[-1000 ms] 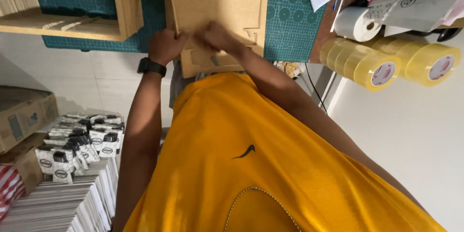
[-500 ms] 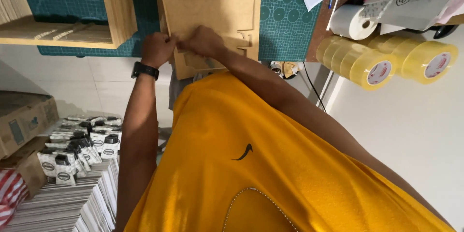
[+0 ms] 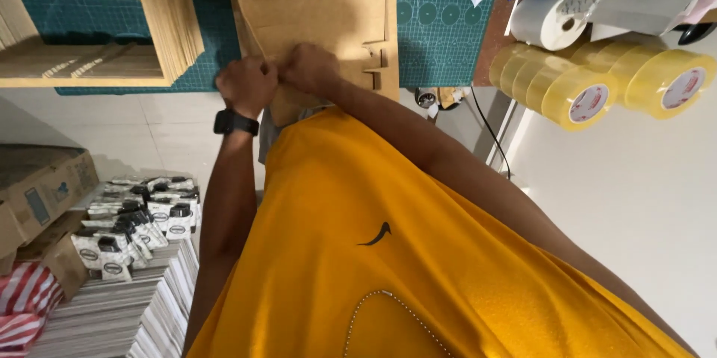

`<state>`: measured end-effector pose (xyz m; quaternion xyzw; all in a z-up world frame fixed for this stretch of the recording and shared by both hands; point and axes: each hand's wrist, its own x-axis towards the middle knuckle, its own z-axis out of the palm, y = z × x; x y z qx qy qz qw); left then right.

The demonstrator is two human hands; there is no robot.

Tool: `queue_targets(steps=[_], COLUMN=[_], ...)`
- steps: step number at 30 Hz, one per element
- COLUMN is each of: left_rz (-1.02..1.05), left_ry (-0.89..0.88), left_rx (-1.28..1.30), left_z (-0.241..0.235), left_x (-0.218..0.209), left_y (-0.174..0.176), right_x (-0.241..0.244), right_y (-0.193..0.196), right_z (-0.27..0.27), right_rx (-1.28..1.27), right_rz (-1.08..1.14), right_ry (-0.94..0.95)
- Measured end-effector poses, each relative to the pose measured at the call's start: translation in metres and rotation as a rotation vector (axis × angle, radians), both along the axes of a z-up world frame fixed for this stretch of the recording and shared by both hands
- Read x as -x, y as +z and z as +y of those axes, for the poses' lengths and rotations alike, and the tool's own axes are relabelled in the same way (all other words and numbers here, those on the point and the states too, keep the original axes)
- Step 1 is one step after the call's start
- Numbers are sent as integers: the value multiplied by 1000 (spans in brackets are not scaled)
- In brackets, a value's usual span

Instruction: Assembling cardboard boxes by folding flat pre-scored sheets into their final shape.

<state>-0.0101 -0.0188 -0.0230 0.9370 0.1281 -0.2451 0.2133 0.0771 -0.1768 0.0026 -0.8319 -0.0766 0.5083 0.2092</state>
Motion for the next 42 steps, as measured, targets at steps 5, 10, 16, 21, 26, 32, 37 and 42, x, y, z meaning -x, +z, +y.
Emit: queue_targets(steps=[5,10,16,21,26,32,37,42], left_rz=[96,65,47,163,-44,-346,-187,32], left_ry=[51,-100,-21,493,282,-6,178,380], left_rx=[97,-210,116,705,461,69,313,649], left_z=[11,-11,16,9,7,-37,-3,16], left_x=[0,-5,9,-6,9,-31,-14,3], left_y=[-13,-22,-46,8,-32,55,9,4], right_x=[-11,1,-8,-17,-12,18,0,0], right_y=[34,-24,22,34,8,-102,-38,2], right_z=[1,-3,7,16,11,-18,-13,9], right_rx=[-14,24,22,95,107,-45,-141,-43], right_rz=[92,32,66,119,129,48,-288,75], right_ry=[-98,-30,-60,-176,-181,-208,506,-157])
